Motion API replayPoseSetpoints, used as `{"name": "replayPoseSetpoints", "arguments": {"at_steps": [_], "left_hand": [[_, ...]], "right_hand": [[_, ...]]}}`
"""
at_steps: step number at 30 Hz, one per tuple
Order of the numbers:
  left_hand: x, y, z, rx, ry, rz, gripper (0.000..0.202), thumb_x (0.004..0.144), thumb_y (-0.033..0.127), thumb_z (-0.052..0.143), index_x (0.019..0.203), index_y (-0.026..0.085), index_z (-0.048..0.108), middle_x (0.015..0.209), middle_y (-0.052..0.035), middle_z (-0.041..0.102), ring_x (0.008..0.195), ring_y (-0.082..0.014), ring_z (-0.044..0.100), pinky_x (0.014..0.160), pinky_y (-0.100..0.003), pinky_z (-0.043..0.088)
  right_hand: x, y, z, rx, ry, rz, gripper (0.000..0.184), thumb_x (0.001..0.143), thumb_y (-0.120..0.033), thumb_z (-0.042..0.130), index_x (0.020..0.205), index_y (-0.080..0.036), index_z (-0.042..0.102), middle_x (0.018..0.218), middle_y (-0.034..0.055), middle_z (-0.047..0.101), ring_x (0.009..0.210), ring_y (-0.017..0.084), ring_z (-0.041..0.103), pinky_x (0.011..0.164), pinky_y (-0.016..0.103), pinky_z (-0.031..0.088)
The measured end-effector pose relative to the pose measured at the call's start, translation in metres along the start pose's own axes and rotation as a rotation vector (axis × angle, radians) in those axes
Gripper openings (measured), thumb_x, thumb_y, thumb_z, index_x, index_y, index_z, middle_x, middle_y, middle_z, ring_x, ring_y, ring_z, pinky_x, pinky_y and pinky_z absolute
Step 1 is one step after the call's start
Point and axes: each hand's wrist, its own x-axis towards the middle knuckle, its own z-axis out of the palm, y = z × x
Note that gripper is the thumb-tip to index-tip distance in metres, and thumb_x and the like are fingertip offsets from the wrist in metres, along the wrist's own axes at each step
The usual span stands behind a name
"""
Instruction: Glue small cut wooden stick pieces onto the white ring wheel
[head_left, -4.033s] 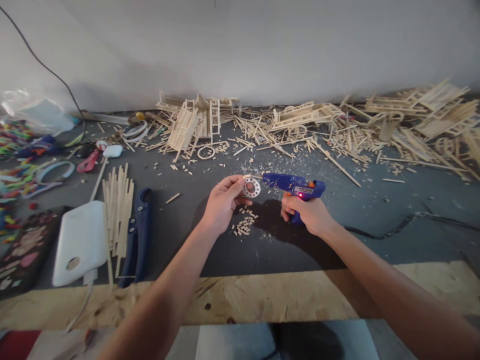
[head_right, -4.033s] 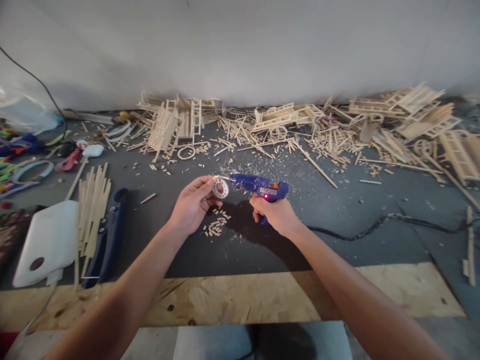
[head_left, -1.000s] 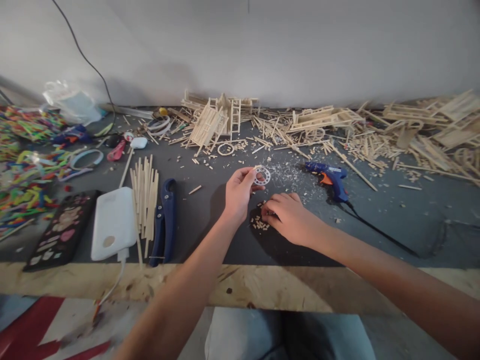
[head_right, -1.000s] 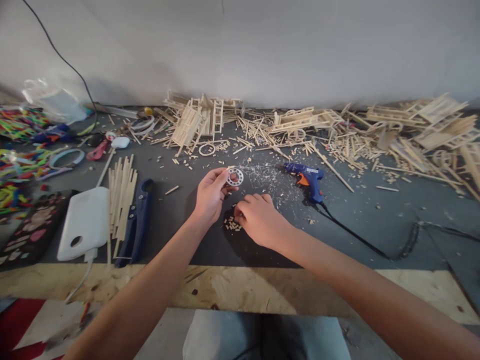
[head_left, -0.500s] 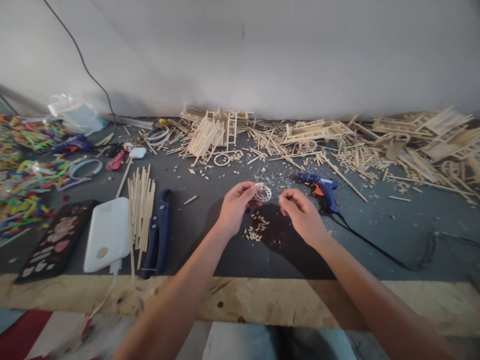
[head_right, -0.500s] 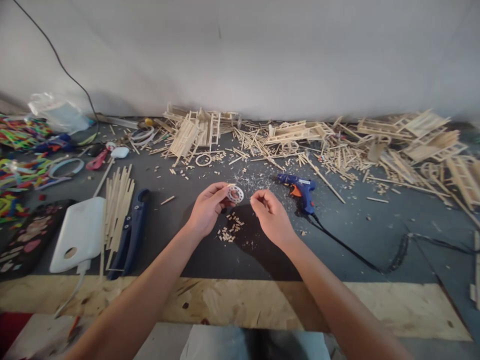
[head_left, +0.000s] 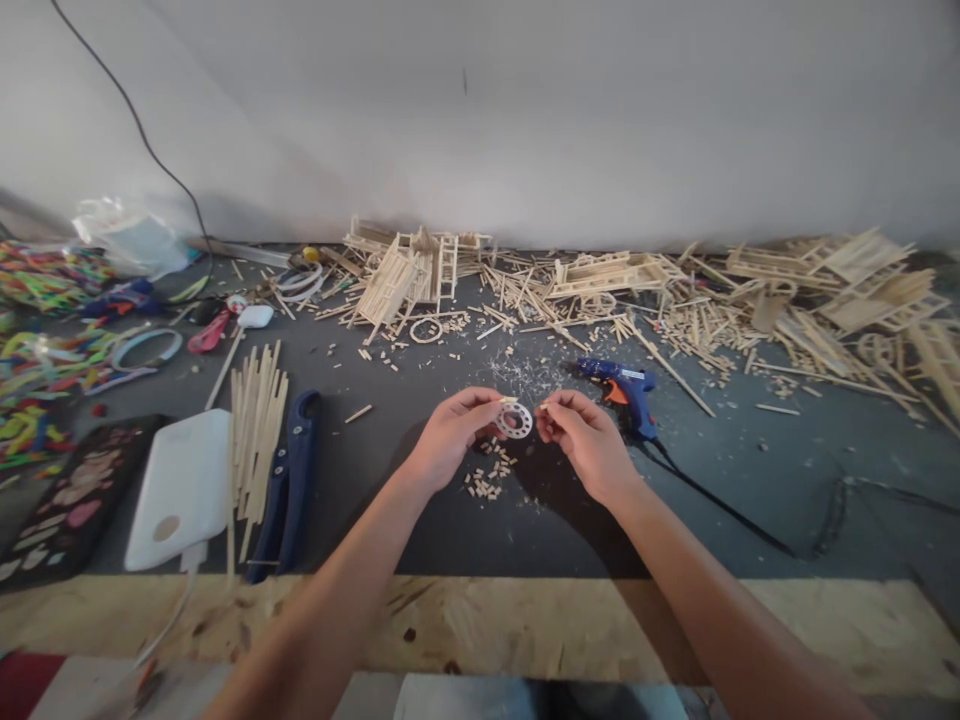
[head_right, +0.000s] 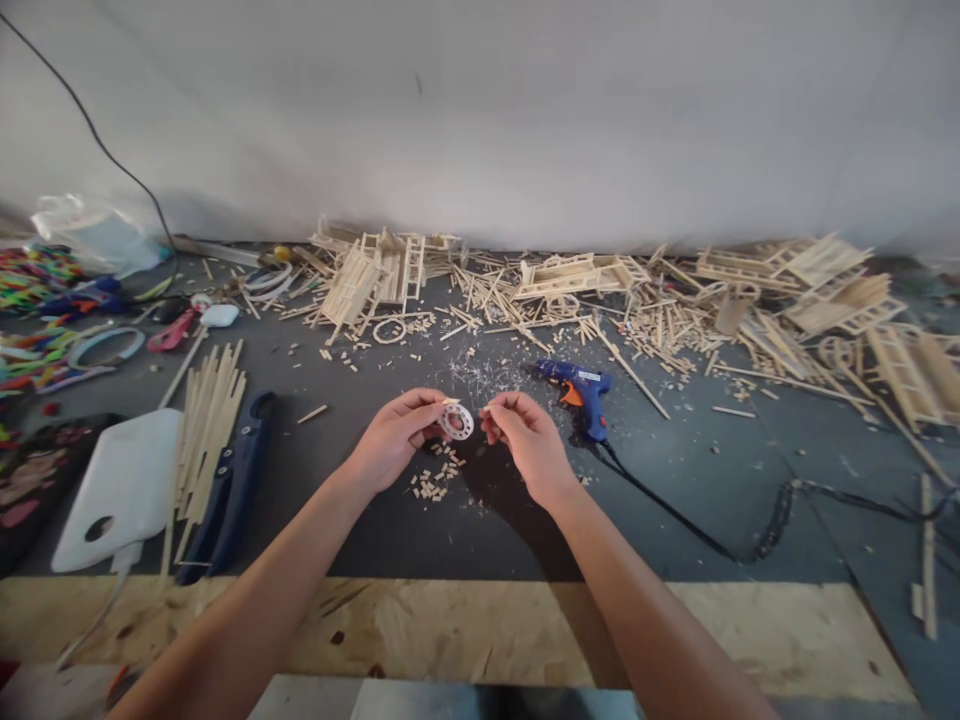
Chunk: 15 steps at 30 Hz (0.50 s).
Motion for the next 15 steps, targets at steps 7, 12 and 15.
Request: {"name": "replayPoseSetpoints", "arguments": {"at_steps": [7, 12, 15], "left_hand": [[-0.0027, 0.0038, 0.0040, -0.104, -0.111, -0.131, 0.014, 0.077, 0.025, 0.069, 0.082, 0.013, 0.064, 0.079, -0.0061, 0.073, 0.066, -0.0128, 0.066, 0.065, -0.025, 0.053], [-0.0023, 0.0042, 0.0053, -0.122, -0.095, -0.137, 0.015, 0.076, 0.025, 0.071, 0.082, 0.013, 0.064, 0.079, -0.0051, 0.072, 0.069, -0.0136, 0.067, 0.066, -0.025, 0.055], [-0.0022, 0.0041, 0.0046, -0.122, -0.097, -0.136, 0.015, 0.076, 0.025, 0.071, 0.082, 0.013, 0.064, 0.079, -0.0051, 0.072, 0.069, -0.0133, 0.066, 0.066, -0.025, 0.055]], "right_hand": [[-0.0023, 0.0007, 0.0013, -0.071, -0.035, 0.032, 0.012, 0.081, -0.033, 0.065, 0.078, -0.022, 0.060, 0.068, -0.0035, 0.057, 0.062, 0.012, 0.051, 0.062, 0.027, 0.040], [-0.0021, 0.0002, 0.0008, -0.125, -0.022, 0.054, 0.013, 0.079, -0.034, 0.065, 0.078, -0.022, 0.059, 0.068, -0.0028, 0.059, 0.065, 0.013, 0.055, 0.066, 0.029, 0.043], [-0.0022, -0.0012, 0.0019, -0.156, -0.018, 0.076, 0.014, 0.078, -0.034, 0.064, 0.081, -0.022, 0.059, 0.069, -0.0025, 0.060, 0.066, 0.014, 0.056, 0.067, 0.030, 0.044]]}}
